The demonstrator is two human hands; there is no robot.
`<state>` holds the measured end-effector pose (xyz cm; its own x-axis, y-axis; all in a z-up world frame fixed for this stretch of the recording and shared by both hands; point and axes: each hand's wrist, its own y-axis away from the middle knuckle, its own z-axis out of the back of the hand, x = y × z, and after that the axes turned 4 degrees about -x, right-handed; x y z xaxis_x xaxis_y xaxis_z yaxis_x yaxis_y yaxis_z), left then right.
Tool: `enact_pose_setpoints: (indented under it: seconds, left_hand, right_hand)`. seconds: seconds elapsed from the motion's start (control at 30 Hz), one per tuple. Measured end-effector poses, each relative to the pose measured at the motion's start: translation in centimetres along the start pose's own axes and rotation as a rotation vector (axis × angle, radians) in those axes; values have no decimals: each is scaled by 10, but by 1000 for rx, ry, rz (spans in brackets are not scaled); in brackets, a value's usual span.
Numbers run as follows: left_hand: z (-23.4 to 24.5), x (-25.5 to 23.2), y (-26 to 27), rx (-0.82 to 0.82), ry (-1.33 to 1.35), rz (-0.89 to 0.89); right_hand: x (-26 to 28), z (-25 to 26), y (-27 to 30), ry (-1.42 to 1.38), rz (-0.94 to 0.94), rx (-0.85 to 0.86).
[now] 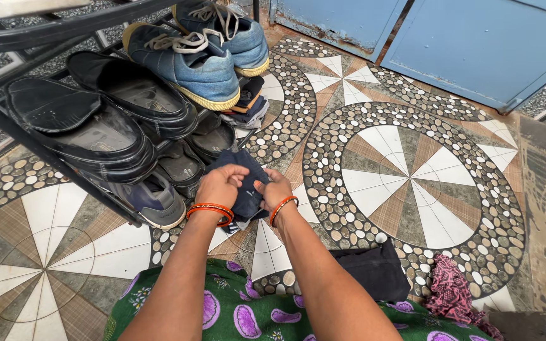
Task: The person folds several pairs of socks and places them on the bottom shelf of a shoe rack. They then adjust the position of shoes on the rack to make space and ensure neatness.
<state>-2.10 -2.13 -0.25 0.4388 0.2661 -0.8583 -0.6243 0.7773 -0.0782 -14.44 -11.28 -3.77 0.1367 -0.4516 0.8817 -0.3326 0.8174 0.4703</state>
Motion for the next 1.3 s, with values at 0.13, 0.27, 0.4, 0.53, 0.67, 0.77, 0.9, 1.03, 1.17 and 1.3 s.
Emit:
enact_pose_setpoints:
  seconds: [0.13,0.27,0.4,0.53,0.67,0.77,0.9,1.03,1.17,1.3]
  left_hand:
    - [8,-12,3,-78,95,-107]
    - [8,-19,6,-48,56,-75]
    - [2,-15,9,62,-224,115]
    - [-7,-3,4,165,-349,123]
    - [-13,6,2,190,-400,128]
    - [-15,10,1,190,-466,157]
    - [-16,13,0,111,-386,222]
    - [-13,18,-2,25,-319,305]
    - [-8,17,-5,13,-321,357]
    - [0,7,-2,9,-324,475]
  right_hand:
    - [0,1,-23,131,299,40]
    - [-4,2,-31,120,272,63]
    - [-9,2,-17,134,180,48]
    - [-17,9,-6,-37,58,-17]
    - [-36,24,-10,-197,14,-104]
    - [-49,32,-12,-127,-25,-136]
    - [-57,36,-10,-96,-63,-43]
    - [-64,33,-10,-131,-90,28]
    - [-70,32,-9,-58,-108,57]
    - [-71,30,2,-54,-102,58]
